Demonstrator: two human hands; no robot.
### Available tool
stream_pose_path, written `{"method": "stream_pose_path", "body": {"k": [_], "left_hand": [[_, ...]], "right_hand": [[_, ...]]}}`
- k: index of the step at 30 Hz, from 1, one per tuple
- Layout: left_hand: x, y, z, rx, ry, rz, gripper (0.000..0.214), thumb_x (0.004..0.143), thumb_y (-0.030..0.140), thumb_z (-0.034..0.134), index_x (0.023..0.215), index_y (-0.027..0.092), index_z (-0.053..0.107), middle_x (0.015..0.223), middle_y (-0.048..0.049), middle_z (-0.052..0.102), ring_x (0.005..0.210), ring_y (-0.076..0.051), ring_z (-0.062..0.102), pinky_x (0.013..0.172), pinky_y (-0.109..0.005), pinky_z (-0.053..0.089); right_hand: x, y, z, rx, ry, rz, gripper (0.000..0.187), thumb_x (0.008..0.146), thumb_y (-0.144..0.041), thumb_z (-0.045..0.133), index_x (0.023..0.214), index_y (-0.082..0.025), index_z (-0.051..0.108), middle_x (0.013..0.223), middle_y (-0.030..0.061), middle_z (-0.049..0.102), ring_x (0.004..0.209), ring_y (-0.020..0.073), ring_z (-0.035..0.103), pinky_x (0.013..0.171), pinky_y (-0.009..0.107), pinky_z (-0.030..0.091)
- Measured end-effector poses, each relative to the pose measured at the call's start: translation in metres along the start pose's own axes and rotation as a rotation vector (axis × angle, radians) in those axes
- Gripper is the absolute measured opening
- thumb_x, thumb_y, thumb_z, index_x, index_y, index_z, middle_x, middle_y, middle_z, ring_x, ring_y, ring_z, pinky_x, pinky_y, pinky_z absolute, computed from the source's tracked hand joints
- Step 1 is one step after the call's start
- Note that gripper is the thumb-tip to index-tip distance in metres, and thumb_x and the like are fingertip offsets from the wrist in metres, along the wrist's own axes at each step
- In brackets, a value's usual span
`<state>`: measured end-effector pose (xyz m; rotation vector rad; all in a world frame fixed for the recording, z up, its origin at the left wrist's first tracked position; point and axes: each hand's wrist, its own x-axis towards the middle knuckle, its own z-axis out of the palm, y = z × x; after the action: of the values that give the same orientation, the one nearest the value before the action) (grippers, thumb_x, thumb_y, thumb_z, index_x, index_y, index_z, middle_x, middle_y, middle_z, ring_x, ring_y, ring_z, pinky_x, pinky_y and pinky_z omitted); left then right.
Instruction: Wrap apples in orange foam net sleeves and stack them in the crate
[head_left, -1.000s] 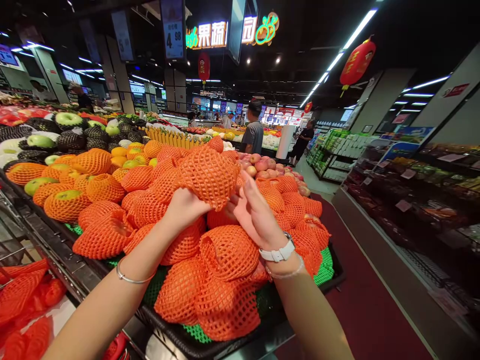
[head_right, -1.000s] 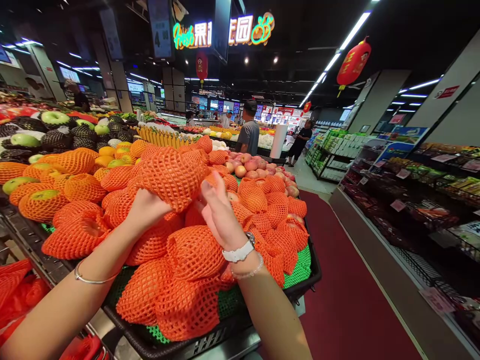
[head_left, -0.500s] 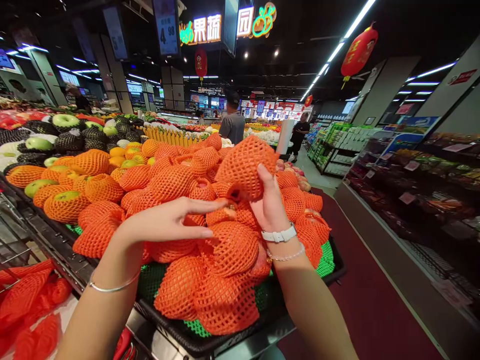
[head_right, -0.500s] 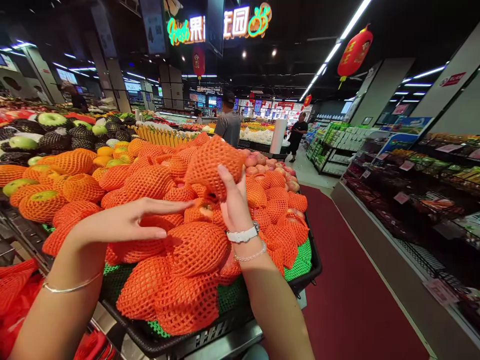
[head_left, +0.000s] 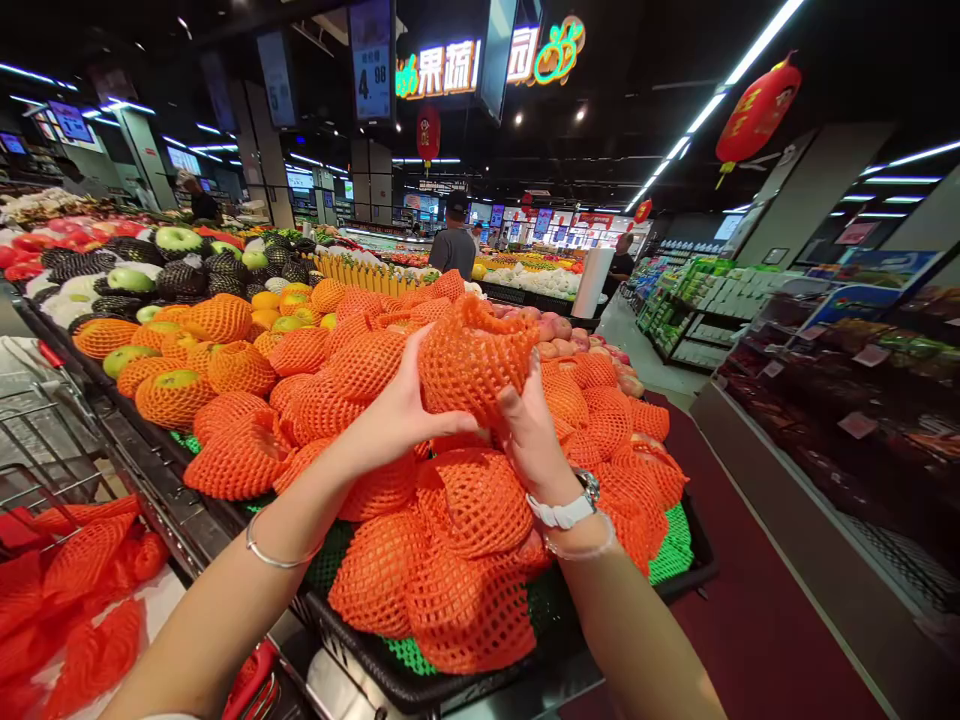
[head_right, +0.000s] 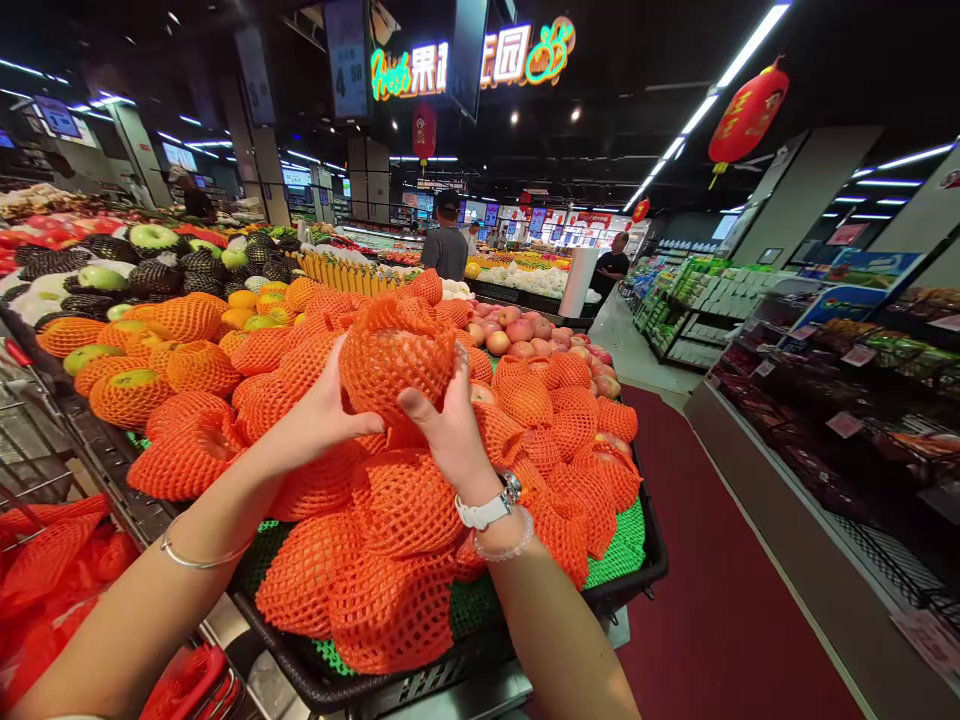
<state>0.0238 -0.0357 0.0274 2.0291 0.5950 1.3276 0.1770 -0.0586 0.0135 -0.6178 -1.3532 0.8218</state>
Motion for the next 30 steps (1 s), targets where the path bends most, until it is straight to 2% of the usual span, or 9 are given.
{"method": "stream_pose_path", "body": {"k": [2, 6, 12, 16, 19, 21, 23, 26, 30], "left_hand": [[0.001, 0.000, 0.002, 0.044, 0.071, 0.034, 0.113, 0.056, 0.069, 0.079, 0.142, 0.019, 0.025, 0.148, -0.0211, 0.040, 0.141, -0.039, 0.037, 0.115, -0.057, 0.033], [0.004, -0.001, 0.002, 0.153, 0.149, 0.107, 0.099, 0.059, 0.047, 0.085, 0.138, 0.020, 0.032, 0.143, -0.0172, 0.045, 0.135, -0.036, 0.046, 0.114, -0.053, 0.037], [0.000, 0.003, 0.008, 0.413, -0.099, 0.260, 0.090, 0.063, 0.024, 0.078, 0.140, 0.018, 0.032, 0.144, -0.0175, 0.045, 0.135, -0.034, 0.045, 0.115, -0.051, 0.038], [-0.004, 0.001, 0.013, 0.392, -0.103, 0.220, 0.094, 0.061, 0.022, 0.077, 0.142, 0.016, 0.029, 0.148, -0.0198, 0.040, 0.138, -0.036, 0.041, 0.117, -0.053, 0.035], [-0.005, -0.002, 0.014, 0.381, -0.084, 0.215, 0.099, 0.060, 0.021, 0.078, 0.145, 0.019, 0.026, 0.149, -0.0188, 0.039, 0.140, -0.036, 0.039, 0.118, -0.055, 0.033], [-0.005, -0.005, 0.015, 0.375, -0.068, 0.241, 0.104, 0.062, 0.024, 0.080, 0.148, 0.021, 0.021, 0.151, -0.0186, 0.036, 0.140, -0.036, 0.039, 0.117, -0.054, 0.034], [-0.005, -0.007, 0.015, 0.342, -0.044, 0.282, 0.113, 0.064, 0.036, 0.084, 0.151, 0.024, 0.014, 0.152, -0.0190, 0.035, 0.138, -0.035, 0.042, 0.116, -0.052, 0.036], [-0.004, -0.009, 0.015, 0.297, 0.011, 0.327, 0.121, 0.062, 0.058, 0.082, 0.153, 0.026, 0.009, 0.151, -0.0196, 0.037, 0.135, -0.035, 0.045, 0.115, -0.051, 0.038], [-0.004, -0.011, 0.016, 0.243, 0.061, 0.328, 0.116, 0.060, 0.069, 0.075, 0.152, 0.028, 0.017, 0.150, -0.0176, 0.038, 0.137, -0.035, 0.041, 0.118, -0.054, 0.031]], "right_hand": [[0.000, 0.001, 0.000, 0.021, 0.019, 0.035, 0.083, 0.075, -0.070, 0.063, 0.142, -0.031, 0.034, 0.153, 0.0083, 0.039, 0.145, 0.0240, 0.035, 0.124, 0.051, 0.022], [0.003, -0.004, -0.002, -0.012, -0.013, -0.010, 0.072, 0.078, -0.064, 0.064, 0.137, -0.028, 0.042, 0.147, 0.0085, 0.047, 0.140, 0.0245, 0.042, 0.123, 0.050, 0.026], [0.004, -0.012, -0.008, -0.156, 0.079, -0.301, 0.076, 0.076, -0.071, 0.060, 0.140, -0.032, 0.042, 0.145, 0.0075, 0.049, 0.137, 0.0273, 0.047, 0.116, 0.049, 0.036], [-0.001, -0.013, -0.009, -0.344, -0.029, -0.470, 0.071, 0.080, -0.079, 0.044, 0.130, -0.031, 0.057, 0.136, 0.0057, 0.060, 0.130, 0.0285, 0.053, 0.114, 0.051, 0.038], [-0.003, -0.016, -0.008, -0.449, -0.006, -0.479, 0.040, 0.088, -0.058, 0.054, 0.113, -0.029, 0.066, 0.123, 0.0039, 0.067, 0.119, 0.0252, 0.060, 0.110, 0.049, 0.042], [-0.003, -0.017, -0.006, -0.422, 0.072, -0.437, 0.018, 0.091, -0.036, 0.056, 0.102, -0.028, 0.068, 0.115, 0.0022, 0.070, 0.113, 0.0220, 0.063, 0.107, 0.047, 0.044], [-0.001, -0.017, -0.005, -0.306, 0.131, -0.408, 0.016, 0.091, -0.026, 0.053, 0.098, -0.028, 0.068, 0.110, 0.0016, 0.071, 0.110, 0.0206, 0.064, 0.106, 0.045, 0.045], [0.002, -0.014, -0.003, -0.117, 0.199, -0.383, 0.019, 0.090, -0.024, 0.052, 0.098, -0.028, 0.068, 0.109, 0.0011, 0.071, 0.109, 0.0200, 0.065, 0.106, 0.045, 0.045], [0.001, -0.014, 0.000, -0.054, 0.230, -0.332, 0.027, 0.097, -0.034, 0.043, 0.103, -0.028, 0.069, 0.116, 0.0016, 0.070, 0.115, 0.0205, 0.063, 0.109, 0.047, 0.044]]}}
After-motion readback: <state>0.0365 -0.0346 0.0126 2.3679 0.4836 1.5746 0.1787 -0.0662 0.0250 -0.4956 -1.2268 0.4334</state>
